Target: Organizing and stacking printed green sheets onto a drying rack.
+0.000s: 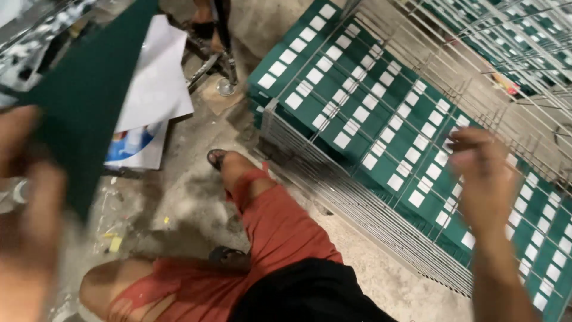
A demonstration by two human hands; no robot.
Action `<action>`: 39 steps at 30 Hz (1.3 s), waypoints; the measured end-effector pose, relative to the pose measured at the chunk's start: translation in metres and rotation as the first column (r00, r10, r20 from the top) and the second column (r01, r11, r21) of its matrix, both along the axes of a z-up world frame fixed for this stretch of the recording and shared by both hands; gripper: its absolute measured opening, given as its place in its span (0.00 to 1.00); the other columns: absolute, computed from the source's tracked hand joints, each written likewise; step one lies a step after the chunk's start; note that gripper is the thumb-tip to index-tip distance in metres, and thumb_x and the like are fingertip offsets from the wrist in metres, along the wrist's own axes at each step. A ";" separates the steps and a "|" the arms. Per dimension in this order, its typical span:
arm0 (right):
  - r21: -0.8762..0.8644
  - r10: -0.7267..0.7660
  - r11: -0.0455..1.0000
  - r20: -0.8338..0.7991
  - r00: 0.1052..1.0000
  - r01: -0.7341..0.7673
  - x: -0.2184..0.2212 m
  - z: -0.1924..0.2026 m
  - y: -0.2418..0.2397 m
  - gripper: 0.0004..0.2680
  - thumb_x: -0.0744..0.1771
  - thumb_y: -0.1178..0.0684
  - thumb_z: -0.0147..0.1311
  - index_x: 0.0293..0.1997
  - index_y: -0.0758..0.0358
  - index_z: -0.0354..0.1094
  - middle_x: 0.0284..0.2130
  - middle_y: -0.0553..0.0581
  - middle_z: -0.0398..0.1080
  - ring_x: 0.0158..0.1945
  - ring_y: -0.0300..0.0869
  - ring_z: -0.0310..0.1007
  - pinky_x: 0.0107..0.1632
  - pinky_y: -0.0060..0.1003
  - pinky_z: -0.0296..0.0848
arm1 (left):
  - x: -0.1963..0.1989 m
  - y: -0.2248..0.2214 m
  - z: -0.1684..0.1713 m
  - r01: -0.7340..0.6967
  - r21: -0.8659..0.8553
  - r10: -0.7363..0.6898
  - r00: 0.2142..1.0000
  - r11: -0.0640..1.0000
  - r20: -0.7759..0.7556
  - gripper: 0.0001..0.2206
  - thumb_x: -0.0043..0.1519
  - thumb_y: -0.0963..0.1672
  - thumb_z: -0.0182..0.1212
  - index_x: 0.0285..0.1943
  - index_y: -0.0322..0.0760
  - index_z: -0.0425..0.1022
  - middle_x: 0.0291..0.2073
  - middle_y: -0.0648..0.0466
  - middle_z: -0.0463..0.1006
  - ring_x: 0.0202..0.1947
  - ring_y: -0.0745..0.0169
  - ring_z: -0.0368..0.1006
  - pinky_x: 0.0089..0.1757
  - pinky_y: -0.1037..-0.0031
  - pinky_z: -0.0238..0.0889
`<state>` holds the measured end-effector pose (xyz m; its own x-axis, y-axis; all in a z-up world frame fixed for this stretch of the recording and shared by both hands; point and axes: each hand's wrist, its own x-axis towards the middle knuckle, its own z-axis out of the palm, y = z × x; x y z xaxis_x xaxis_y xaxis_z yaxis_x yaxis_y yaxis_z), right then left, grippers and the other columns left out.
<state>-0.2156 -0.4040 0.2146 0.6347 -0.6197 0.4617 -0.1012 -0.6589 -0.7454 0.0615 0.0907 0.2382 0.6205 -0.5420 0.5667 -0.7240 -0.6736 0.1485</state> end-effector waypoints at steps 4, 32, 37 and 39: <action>0.304 0.632 0.773 -0.290 0.719 -0.557 0.053 -0.006 0.147 0.32 0.62 0.48 0.63 0.72 0.59 0.47 0.71 0.65 0.51 0.68 0.54 0.57 0.64 0.50 0.64 | -0.089 -0.111 0.087 -0.072 -0.073 0.074 0.997 0.995 0.023 0.13 0.67 0.34 0.65 0.60 0.21 0.77 0.52 0.39 0.76 0.48 0.48 0.76 0.42 0.67 0.74; 0.228 0.632 0.763 -0.067 0.772 -0.605 0.013 0.033 0.116 0.11 0.73 0.58 0.48 0.61 0.73 0.64 0.38 0.60 0.70 0.35 0.40 0.67 0.37 0.30 0.67 | -0.036 -0.078 -0.192 -0.409 -0.388 -0.243 0.361 0.826 -0.900 0.46 0.63 0.67 0.31 0.73 0.29 0.62 0.66 0.36 0.67 0.68 0.41 0.61 0.63 0.52 0.53; 0.450 0.585 0.737 -0.052 0.809 -0.504 0.007 0.014 0.055 0.12 0.72 0.56 0.49 0.60 0.74 0.66 0.33 0.58 0.71 0.28 0.38 0.66 0.33 0.28 0.66 | -0.081 -0.098 -0.234 -0.443 -0.749 -0.870 -0.252 0.492 -0.423 0.51 0.60 0.68 0.26 0.77 0.26 0.54 0.68 0.35 0.68 0.67 0.40 0.68 0.66 0.50 0.57; 0.634 0.593 0.647 -0.071 0.802 -0.423 0.023 0.007 0.046 0.13 0.72 0.56 0.49 0.61 0.76 0.66 0.29 0.56 0.71 0.24 0.37 0.66 0.30 0.28 0.66 | -0.088 -0.092 -0.223 -0.501 -0.780 -0.921 -0.293 0.376 -0.256 0.51 0.58 0.68 0.23 0.79 0.29 0.51 0.72 0.42 0.65 0.70 0.46 0.65 0.67 0.54 0.56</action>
<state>-0.1923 -0.3581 0.2215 0.9658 -0.2459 -0.0827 -0.1174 -0.1297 -0.9846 -0.0266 -0.0015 0.0149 0.5508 -0.8324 -0.0603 0.6707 0.3985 0.6256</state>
